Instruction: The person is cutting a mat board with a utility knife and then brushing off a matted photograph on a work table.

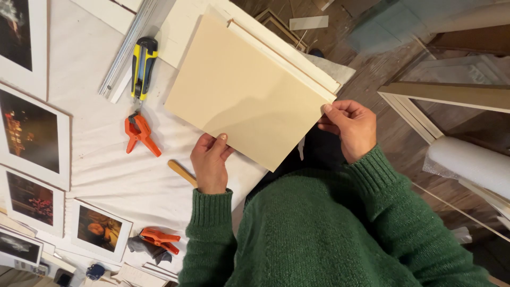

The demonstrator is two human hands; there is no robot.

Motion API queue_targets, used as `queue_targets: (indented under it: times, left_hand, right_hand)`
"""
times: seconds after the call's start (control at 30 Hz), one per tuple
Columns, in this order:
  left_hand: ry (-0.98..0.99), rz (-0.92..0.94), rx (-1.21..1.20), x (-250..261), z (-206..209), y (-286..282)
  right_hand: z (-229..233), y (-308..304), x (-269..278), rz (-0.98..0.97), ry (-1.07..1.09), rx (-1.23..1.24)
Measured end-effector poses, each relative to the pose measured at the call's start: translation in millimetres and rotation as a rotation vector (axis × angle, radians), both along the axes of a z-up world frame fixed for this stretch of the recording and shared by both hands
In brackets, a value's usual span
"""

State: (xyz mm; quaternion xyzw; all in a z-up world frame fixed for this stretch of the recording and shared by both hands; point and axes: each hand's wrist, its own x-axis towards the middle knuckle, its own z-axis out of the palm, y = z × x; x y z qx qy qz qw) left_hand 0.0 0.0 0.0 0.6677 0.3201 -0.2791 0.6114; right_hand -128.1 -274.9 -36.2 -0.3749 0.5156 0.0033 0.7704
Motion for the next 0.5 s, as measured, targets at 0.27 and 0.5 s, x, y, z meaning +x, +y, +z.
queue_targets:
  times: [0.27, 0.5]
  left_hand:
    - [0.001, -0.024, 0.031, 8.0, 7.1, -0.8]
    - [0.004, 0.033, 0.0, 9.0, 10.5, -2.5]
  right_hand:
    - [-1.0, 0.6, 4.0, 0.036, 0.01, -0.041]
    - [-2.8, -0.3, 5.3, 0.041, 0.014, -0.042]
